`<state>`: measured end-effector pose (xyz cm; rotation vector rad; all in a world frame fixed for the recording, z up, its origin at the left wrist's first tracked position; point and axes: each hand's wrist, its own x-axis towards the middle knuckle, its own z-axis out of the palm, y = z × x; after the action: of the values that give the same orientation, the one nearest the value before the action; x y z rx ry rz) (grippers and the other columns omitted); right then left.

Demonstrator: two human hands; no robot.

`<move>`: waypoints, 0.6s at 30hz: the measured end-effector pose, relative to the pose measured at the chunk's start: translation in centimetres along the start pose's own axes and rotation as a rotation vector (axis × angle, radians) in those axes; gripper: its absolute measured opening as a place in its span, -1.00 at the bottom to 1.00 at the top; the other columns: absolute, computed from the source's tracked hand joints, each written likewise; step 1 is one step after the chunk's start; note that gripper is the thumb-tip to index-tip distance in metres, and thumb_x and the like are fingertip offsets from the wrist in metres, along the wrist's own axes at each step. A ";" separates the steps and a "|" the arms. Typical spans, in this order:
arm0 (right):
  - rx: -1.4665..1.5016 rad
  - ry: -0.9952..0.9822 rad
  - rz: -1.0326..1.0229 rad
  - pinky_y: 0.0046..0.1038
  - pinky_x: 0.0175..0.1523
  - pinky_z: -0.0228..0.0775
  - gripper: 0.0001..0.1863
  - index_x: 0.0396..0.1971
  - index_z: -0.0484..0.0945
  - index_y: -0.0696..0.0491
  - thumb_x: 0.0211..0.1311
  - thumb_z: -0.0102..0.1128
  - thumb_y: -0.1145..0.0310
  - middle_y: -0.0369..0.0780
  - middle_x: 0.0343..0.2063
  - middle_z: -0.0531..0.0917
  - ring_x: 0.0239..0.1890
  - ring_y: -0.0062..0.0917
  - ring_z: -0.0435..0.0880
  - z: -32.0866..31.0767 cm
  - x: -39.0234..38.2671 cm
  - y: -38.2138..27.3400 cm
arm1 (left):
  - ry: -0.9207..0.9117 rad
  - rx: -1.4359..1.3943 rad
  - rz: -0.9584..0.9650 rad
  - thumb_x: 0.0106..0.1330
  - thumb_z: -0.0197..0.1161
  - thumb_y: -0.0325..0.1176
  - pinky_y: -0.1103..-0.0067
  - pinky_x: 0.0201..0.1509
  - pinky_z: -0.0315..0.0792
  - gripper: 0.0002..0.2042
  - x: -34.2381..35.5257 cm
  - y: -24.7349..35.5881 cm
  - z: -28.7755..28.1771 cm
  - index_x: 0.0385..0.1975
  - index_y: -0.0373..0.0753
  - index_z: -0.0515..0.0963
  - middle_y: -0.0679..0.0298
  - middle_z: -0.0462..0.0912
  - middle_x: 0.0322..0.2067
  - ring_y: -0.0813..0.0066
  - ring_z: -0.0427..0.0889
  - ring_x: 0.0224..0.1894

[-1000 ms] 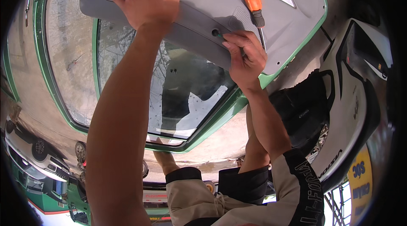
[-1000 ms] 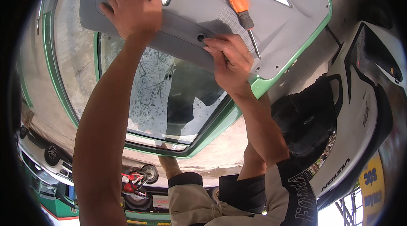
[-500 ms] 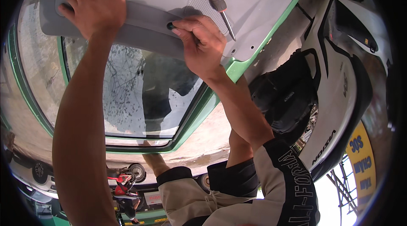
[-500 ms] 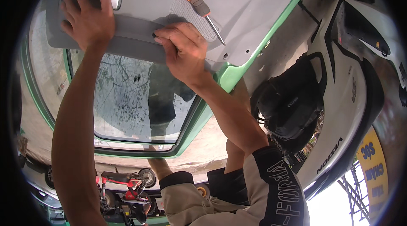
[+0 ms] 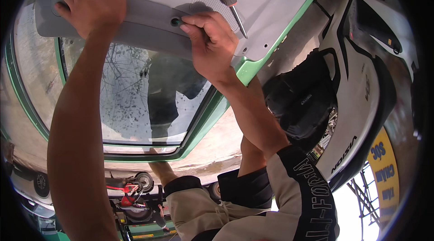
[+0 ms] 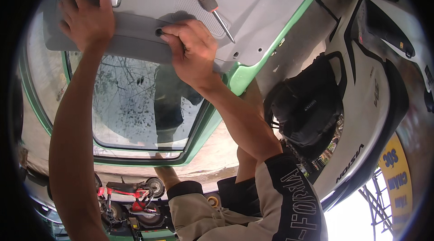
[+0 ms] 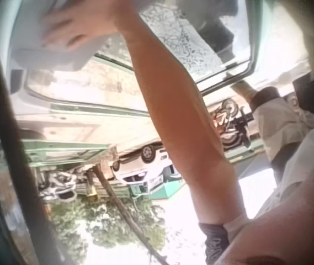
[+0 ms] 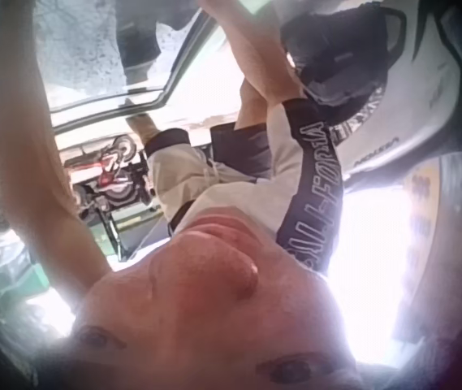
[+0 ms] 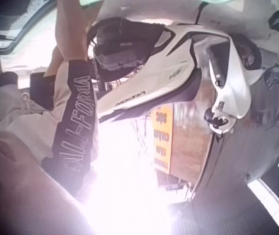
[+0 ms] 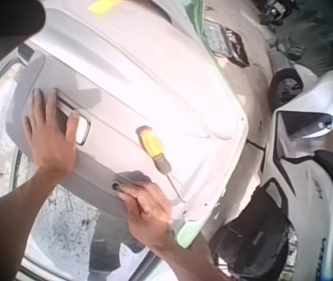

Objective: The person uses a screwdriver to remove screws from a car door panel and then pulls out a small plastic plug by hand.

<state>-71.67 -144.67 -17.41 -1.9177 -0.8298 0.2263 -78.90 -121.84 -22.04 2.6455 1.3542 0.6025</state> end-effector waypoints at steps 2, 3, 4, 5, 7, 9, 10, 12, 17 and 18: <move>-0.017 -0.011 0.028 -0.39 -0.34 0.46 -0.84 -0.36 0.71 0.10 0.07 0.46 0.63 -0.22 -0.46 0.66 -0.44 -0.38 0.63 0.3 -0.3 0.3 | -0.015 0.003 -0.029 0.41 -0.18 0.49 0.05 0.61 -0.21 -0.15 -0.5 -0.5 0.3 0.56 0.06 0.15 -0.06 0.05 0.55 0.04 -0.07 0.63; -0.024 -0.016 0.032 -0.39 -0.34 0.46 -0.84 -0.36 0.71 0.10 0.07 0.46 0.63 -0.22 -0.46 0.66 -0.44 -0.38 0.63 0.5 -0.6 0.5 | -0.009 0.006 -0.019 0.41 -0.18 0.49 0.05 0.61 -0.22 -0.15 -0.7 -0.8 0.5 0.56 0.06 0.15 -0.06 0.06 0.55 0.05 -0.07 0.63; -0.007 -0.007 0.015 -0.49 -0.41 0.38 -0.87 -0.33 0.72 0.11 0.14 0.45 0.62 -0.26 -0.43 0.66 -0.49 -0.54 0.54 0.5 -0.4 0.6 | 0.003 0.004 -0.002 0.41 -0.18 0.49 0.05 0.61 -0.22 -0.15 -0.5 -0.6 0.4 0.56 0.07 0.15 -0.06 0.06 0.55 0.05 -0.07 0.63; 0.011 0.001 -0.002 -0.59 -0.47 0.29 -0.89 -0.29 0.73 0.13 0.21 0.44 0.61 -0.30 -0.40 0.67 -0.55 -0.70 0.45 0.4 -0.3 0.7 | 0.003 -0.004 0.000 0.41 -0.18 0.49 0.05 0.61 -0.22 -0.15 -0.4 -0.4 0.4 0.56 0.07 0.15 -0.06 0.06 0.55 0.05 -0.07 0.63; 0.011 0.011 0.020 -0.49 -0.42 0.37 -0.87 -0.34 0.71 0.11 0.14 0.45 0.62 -0.26 -0.43 0.66 -0.50 -0.53 0.54 0.3 -0.2 0.3 | 0.001 0.023 -0.005 0.41 -0.18 0.49 0.04 0.61 -0.22 -0.15 -0.3 -0.2 0.4 0.56 0.07 0.17 -0.05 0.07 0.55 0.07 -0.07 0.63; 0.014 0.018 0.044 -0.39 -0.37 0.46 -0.85 -0.38 0.69 0.09 0.07 0.46 0.62 -0.22 -0.46 0.65 -0.45 -0.36 0.64 0.3 -0.2 0.1 | 0.001 0.027 -0.007 0.41 -0.18 0.49 0.04 0.61 -0.22 -0.15 -0.2 -0.3 0.4 0.56 0.06 0.17 -0.04 0.07 0.55 0.07 -0.07 0.63; 0.017 0.026 0.038 -0.38 -0.37 0.46 -0.85 -0.38 0.69 0.10 0.06 0.46 0.62 -0.22 -0.46 0.65 -0.45 -0.36 0.64 0.4 -0.2 0.1 | 0.003 0.038 -0.010 0.41 -0.18 0.49 0.04 0.61 -0.22 -0.15 -0.2 -0.3 0.4 0.55 0.06 0.17 -0.04 0.08 0.55 0.08 -0.07 0.64; 0.019 0.033 0.033 -0.38 -0.37 0.46 -0.85 -0.38 0.68 0.10 0.06 0.46 0.63 -0.21 -0.45 0.66 -0.46 -0.36 0.64 0.3 -0.3 0.1 | 0.003 0.036 -0.007 0.41 -0.17 0.49 0.04 0.61 -0.22 -0.15 -0.3 -0.3 0.5 0.56 0.06 0.17 -0.04 0.08 0.55 0.09 -0.08 0.64; 0.023 0.032 0.027 -0.38 -0.35 0.47 -0.83 -0.36 0.67 0.11 0.06 0.46 0.63 -0.20 -0.45 0.66 -0.45 -0.36 0.64 0.1 -0.3 0.1 | 0.011 0.050 -0.006 0.40 -0.18 0.50 0.05 0.61 -0.22 -0.15 -0.3 -0.5 0.5 0.56 0.07 0.17 -0.03 0.07 0.56 0.09 -0.09 0.64; 0.026 0.031 0.026 -0.38 -0.35 0.47 -0.83 -0.36 0.67 0.11 0.06 0.46 0.63 -0.20 -0.45 0.66 -0.45 -0.36 0.64 0.1 -0.3 0.1 | 0.009 0.064 -0.006 0.40 -0.18 0.50 0.05 0.61 -0.22 -0.14 -0.2 -0.6 0.6 0.56 0.07 0.16 -0.02 0.07 0.56 0.09 -0.09 0.64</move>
<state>-71.91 -144.84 -17.64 -1.9044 -0.7775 0.2213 -79.25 -121.63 -22.81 2.6900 1.4063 0.5801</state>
